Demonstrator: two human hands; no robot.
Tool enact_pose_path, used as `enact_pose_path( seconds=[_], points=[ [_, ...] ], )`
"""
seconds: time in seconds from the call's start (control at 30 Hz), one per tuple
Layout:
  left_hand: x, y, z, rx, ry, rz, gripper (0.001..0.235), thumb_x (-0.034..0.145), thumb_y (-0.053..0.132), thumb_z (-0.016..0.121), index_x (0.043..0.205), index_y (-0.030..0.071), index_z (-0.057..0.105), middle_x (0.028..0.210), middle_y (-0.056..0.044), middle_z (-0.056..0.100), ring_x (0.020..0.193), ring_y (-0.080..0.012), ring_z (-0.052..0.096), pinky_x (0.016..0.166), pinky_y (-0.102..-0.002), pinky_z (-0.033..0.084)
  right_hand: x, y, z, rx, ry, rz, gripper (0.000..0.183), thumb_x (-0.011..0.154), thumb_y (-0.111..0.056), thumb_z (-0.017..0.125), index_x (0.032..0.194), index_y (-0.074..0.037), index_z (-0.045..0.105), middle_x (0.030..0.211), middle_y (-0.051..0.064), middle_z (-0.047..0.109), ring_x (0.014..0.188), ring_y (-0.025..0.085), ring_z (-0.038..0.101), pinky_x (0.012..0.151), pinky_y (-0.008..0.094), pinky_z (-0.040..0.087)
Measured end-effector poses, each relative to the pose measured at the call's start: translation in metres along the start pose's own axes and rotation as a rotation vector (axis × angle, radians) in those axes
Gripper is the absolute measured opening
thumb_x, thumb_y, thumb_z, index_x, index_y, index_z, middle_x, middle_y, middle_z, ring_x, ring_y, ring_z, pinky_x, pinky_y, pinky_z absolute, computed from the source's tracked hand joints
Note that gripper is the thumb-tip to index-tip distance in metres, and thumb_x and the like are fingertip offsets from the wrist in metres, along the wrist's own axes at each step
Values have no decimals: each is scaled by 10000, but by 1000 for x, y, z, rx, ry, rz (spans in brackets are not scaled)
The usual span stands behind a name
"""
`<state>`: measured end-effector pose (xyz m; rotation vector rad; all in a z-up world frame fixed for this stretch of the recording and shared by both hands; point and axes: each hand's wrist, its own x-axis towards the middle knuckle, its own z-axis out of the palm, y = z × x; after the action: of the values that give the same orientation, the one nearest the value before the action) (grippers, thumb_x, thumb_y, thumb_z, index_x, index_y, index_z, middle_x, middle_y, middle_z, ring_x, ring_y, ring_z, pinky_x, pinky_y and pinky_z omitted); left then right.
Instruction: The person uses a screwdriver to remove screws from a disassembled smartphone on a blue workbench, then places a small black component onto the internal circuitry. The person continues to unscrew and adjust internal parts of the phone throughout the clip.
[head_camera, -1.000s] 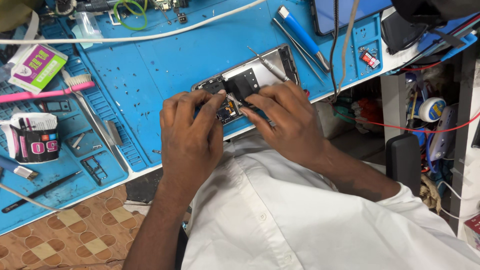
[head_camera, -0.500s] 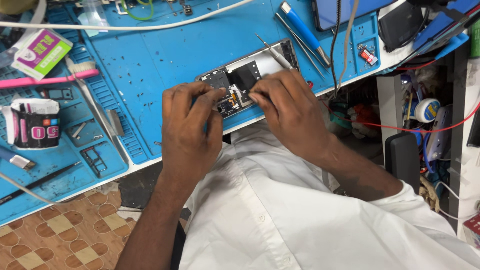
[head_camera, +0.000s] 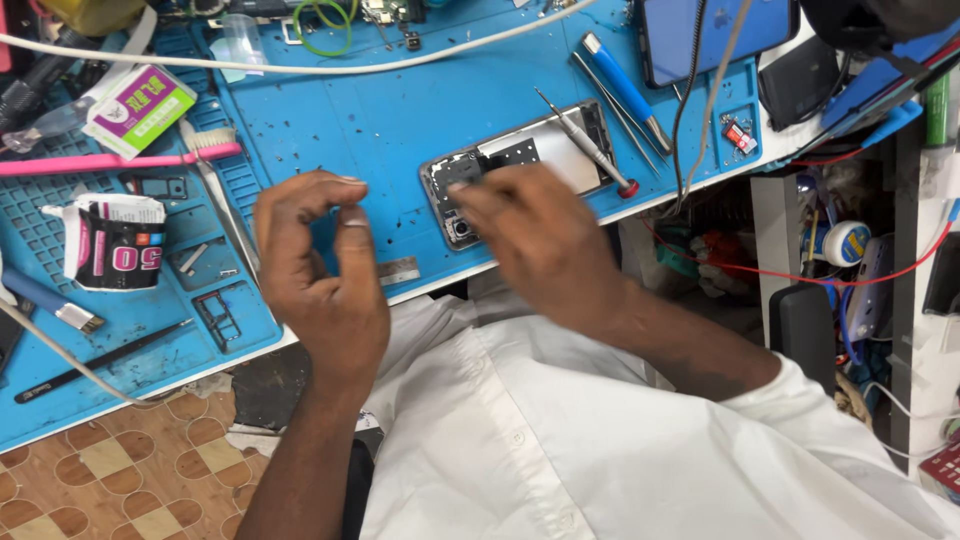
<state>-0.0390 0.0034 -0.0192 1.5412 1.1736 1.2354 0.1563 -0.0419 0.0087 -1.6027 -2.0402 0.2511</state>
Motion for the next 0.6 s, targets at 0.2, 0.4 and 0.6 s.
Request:
enact_pose_path(
  seconds=[0.2, 0.4, 0.6],
  points=[
    [6, 4, 3, 136, -90, 62, 145, 1035, -71, 654, 1098, 55, 691, 1070, -79, 665, 1067, -205, 588, 926, -334, 482, -6, 17, -15, -48, -13, 127, 192, 955, -57, 809, 1135, -46, 744, 1032, 82, 614, 897, 204, 613, 765, 370, 520],
    [5, 5, 2, 147, -145, 79, 148, 1027, -70, 645, 1093, 55, 688, 1119, -78, 670, 1080, -216, 581, 936, -357, 478, 2, 20, -19, -82, -94, 76, 178, 950, -80, 836, 1106, -54, 754, 993, 49, 636, 893, 199, 590, 734, 339, 518],
    [7, 2, 3, 150, -155, 97, 147, 1007, -78, 637, 1061, 52, 681, 1088, -78, 671, 1103, -230, 582, 946, -386, 478, 19, 18, -27, -96, -269, 83, 185, 933, -166, 794, 1001, -33, 683, 964, 75, 593, 897, 234, 610, 733, 382, 539]
  ],
)
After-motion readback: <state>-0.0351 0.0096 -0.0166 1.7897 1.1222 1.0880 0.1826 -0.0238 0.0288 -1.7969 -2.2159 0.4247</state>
